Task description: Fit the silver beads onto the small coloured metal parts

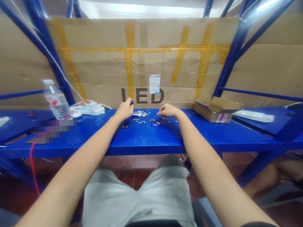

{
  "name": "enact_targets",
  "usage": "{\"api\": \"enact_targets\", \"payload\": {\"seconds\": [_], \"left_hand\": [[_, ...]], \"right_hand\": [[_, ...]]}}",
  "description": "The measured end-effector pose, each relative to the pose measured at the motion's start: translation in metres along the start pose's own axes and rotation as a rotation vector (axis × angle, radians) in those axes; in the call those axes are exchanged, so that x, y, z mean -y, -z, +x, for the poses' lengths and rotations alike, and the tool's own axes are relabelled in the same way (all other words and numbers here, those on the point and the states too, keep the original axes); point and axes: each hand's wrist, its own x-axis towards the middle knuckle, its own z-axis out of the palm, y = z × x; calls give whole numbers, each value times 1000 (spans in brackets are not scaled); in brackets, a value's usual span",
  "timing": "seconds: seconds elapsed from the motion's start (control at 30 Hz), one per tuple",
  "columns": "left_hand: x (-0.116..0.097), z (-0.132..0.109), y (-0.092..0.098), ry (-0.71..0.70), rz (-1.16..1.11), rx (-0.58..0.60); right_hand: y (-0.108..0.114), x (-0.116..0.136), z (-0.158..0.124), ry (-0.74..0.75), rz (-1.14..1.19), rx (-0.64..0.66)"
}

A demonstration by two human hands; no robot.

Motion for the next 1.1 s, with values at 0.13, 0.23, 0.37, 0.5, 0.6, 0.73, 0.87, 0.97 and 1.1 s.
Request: {"api": "enact_targets", "payload": {"seconds": [0.13, 0.23, 0.37, 0.5, 0.6, 0.73, 0.87, 0.97, 1.1], "left_hand": [[17, 0, 24, 185, 366, -8], [23, 0, 31, 402, 577, 366], [24, 0, 33, 509, 523, 598], [23, 0, 34, 494, 385, 580], [15, -2, 35, 502, 272, 602], [-2, -6, 38, 567, 180, 701], [-11, -8, 40, 614, 156, 725], [-11, -8, 41, 625, 133, 722], [-5, -6, 39, 643, 152, 677]], "right_hand": [[-3, 3, -1, -5, -2, -15], [-5, 3, -1, -25, 9, -8], [-6, 3, 0, -34, 18, -3], [-7, 3, 1, -44, -2, 15], [-8, 2, 2, -46, -15, 30], [-8, 2, 2, -55, -32, 52], [-8, 3, 1, -60, -46, 64], [-9, 4, 0, -66, -46, 66], [-8, 4, 0, -71, -38, 66]]}}
